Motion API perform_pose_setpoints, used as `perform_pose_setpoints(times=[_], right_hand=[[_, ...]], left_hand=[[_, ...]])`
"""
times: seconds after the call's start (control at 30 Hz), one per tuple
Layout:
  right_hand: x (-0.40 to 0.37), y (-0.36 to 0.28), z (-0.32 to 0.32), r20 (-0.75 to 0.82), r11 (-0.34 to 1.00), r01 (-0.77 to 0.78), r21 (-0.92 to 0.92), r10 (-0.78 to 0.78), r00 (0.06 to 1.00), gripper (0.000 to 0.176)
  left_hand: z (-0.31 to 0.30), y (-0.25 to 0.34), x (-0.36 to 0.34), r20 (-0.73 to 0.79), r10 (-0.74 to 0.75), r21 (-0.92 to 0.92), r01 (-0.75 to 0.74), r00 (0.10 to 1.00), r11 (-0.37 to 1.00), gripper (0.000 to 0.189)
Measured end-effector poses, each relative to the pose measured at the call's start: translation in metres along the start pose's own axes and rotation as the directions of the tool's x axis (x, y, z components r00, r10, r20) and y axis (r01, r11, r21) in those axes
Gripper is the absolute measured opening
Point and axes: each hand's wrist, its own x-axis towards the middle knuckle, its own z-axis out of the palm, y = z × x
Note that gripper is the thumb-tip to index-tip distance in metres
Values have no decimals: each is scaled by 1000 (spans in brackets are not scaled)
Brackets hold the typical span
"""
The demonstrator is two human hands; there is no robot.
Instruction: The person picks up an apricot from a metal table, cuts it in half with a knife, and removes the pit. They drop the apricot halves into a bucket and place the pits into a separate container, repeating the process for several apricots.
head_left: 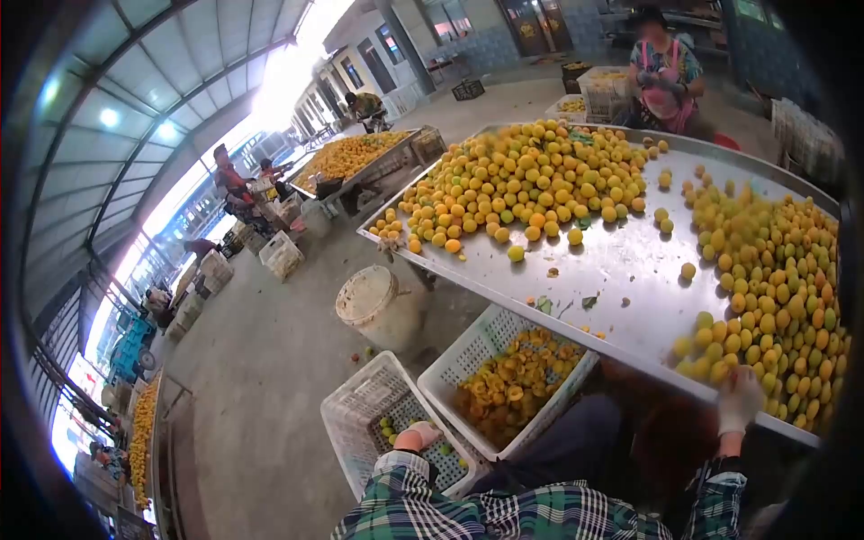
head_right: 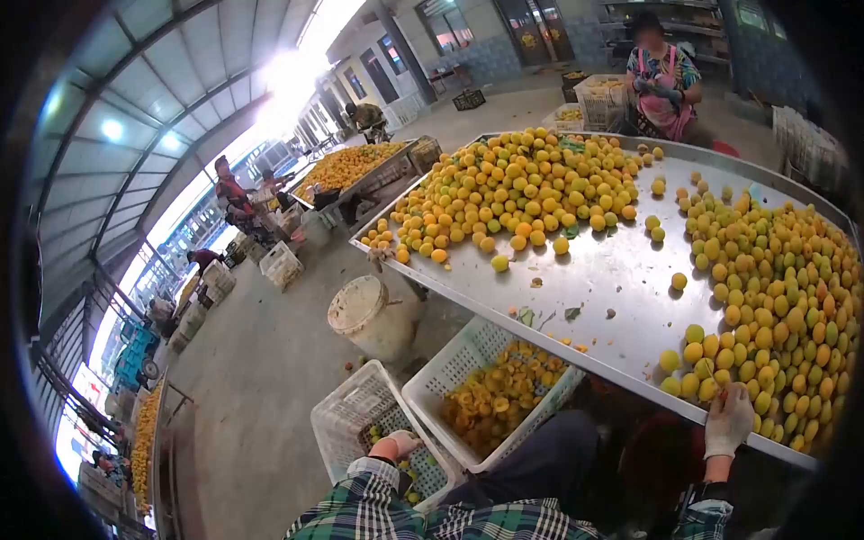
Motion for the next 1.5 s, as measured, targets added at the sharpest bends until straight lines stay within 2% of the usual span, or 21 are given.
perform_pose_setpoints(times=[0.1,0.13,0.17,0.2,0.27,0.33,0.4,0.47,0.53,0.63,0.73,0.83,0.93,1.03,1.13,1.23,1.33,1.43,1.5], right_hand=[[-2,5,6,9,998,-40,-51,41,999,17],[-2,5,4,9,998,-38,-41,38,999,16],[-2,2,0,10,999,-35,-32,36,999,15],[-1,-1,-3,10,999,-32,-20,33,999,15],[-1,0,0,-7,1000,-24,4,24,1000,14],[0,-1,-1,0,999,-32,-9,32,999,14],[0,-4,-3,29,997,-55,-58,57,998,13],[0,-2,-1,41,996,-55,-70,58,997,14],[0,-2,0,63,995,-64,-79,69,996,15],[1,-3,-4,103,990,-96,-106,107,989,15],[3,-9,-4,121,980,-133,-150,151,981,15],[2,-10,-4,136,975,-137,-177,162,977,16],[2,0,2,141,979,-116,-168,140,980,17],[0,1,5,142,977,-116,-178,142,980,17],[3,-4,2,146,971,-128,-204,159,976,17],[2,-9,-2,138,968,-135,-210,166,976,17],[2,-13,-5,158,972,-135,-193,167,973,18],[3,-12,-8,162,978,-117,-171,145,976,18],[4,-17,-14,168,975,-126,-180,157,973,18]], left_hand=[[-16,10,5,-47,105,-15,-105,993,994,56],[-26,11,2,-112,194,-30,-198,975,980,59],[-31,8,17,-235,109,-62,-127,966,990,61],[-42,-1,30,-236,65,-217,-118,970,969,65],[-76,8,8,-489,15,-229,-145,872,963,74],[-105,-23,41,-687,22,-158,-179,726,971,83],[-155,-3,-10,-593,-218,-575,-217,775,789,70],[-182,-24,-7,-620,-285,-697,-348,731,627,72],[-213,-49,-4,-573,-318,-788,-399,756,469,75],[-246,-50,-39,-536,-382,-841,-438,753,316,73],[-269,-53,-51,-558,-414,-830,-469,720,302,73],[-288,-52,-57,-568,-376,-822,-480,732,306,70],[-296,-37,-65,-642,-368,-764,-517,673,386,49],[-301,-13,-83,-653,-399,-755,-512,643,410,69],[-306,-19,-64,-667,-442,-743,-483,600,464,70],[-307,-20,-55,-676,-544,-730,-551,496,405,69],[-304,-19,-56,-615,-567,-750,-628,548,208,67],[-296,-9,-56,-566,-608,-720,-694,557,34,42],[-286,-12,-43,-591,-552,-723,-689,588,40,38]])
